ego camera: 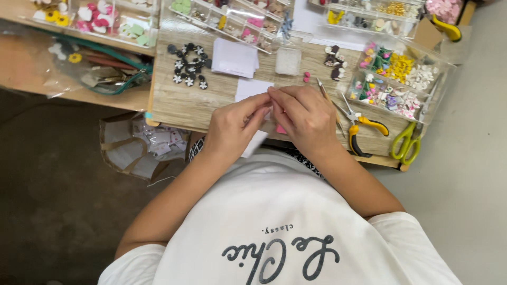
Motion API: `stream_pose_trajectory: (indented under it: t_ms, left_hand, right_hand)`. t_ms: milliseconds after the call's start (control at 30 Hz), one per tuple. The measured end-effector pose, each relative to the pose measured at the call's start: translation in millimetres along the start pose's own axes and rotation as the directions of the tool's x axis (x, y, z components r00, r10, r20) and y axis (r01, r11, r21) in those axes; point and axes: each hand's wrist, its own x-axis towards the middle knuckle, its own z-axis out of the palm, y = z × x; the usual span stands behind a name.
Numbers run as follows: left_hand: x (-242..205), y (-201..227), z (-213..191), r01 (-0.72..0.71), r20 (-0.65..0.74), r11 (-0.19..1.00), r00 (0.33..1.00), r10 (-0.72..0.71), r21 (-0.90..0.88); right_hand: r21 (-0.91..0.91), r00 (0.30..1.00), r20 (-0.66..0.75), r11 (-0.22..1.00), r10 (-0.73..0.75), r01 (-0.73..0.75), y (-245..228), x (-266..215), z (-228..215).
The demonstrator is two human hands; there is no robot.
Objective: The person picks up yellow flower components and attaches them to earring studs on a white card, places the card into a clear plastic bag, and then writes on a pink square paper using a wooden tool.
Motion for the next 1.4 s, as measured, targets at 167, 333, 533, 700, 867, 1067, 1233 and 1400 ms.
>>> stream_pose_trajectory:
  t_ms: [167, 333, 533, 700, 867, 1067, 1233, 1400]
  left_hand:
    - [6.6, 0.6, 16.0, -0.098, 0.029, 0.994, 0.995, 0.097, 0.044]
    - [18.0, 22.0, 25.9, -0.129, 0.069, 0.991, 0.989, 0.13, -0.014]
    - [25.6, 35.8, 46.9, -0.042, 0.151, 0.98, 0.986, 0.072, -0.195]
    - [28.5, 37.7, 80.1, 0.197, 0.268, 0.89, 0.959, -0.089, -0.412]
    - [38.0, 64.1, 131.1, 0.312, 0.435, 0.805, 0.897, -0.076, -0.504]
    - [41.7, 80.5, 177.2, 0.329, 0.524, 0.807, 0.851, -0.029, -0.49]
    - [41.3, 90.9, 198.6, 0.398, 0.558, 0.786, 0.826, -0.082, -0.474]
    - [37.2, 97.6, 211.5, 0.378, 0.557, 0.807, 0.827, -0.075, -0.453]
  right_hand:
    - [-0.005, 0.995, -0.036, 0.996, 0.091, -0.092, 9.0, -12.5, -7.5]
    - [0.082, 0.976, -0.074, 0.977, 0.204, -0.198, 19.2, -20.8, -26.5]
    - [0.606, 0.788, 0.037, 0.613, 0.615, -0.507, 38.1, -60.2, -38.8]
    - [0.911, 0.496, 0.242, -0.02, 0.834, -0.411, 59.8, -92.3, -81.0]
    - [0.947, 0.499, 0.303, -0.196, 0.812, -0.256, 63.6, -150.0, -128.9]
    - [0.878, 0.381, -0.028, 0.205, 0.924, -0.433, 58.0, -216.0, -180.6]
    - [0.385, 0.525, -0.063, 0.506, 0.848, -0.772, 40.7, -229.7, -224.2]
    - [-0.01, 0.589, 0.105, 0.593, 0.801, -0.805, 39.1, -229.5, -225.8]
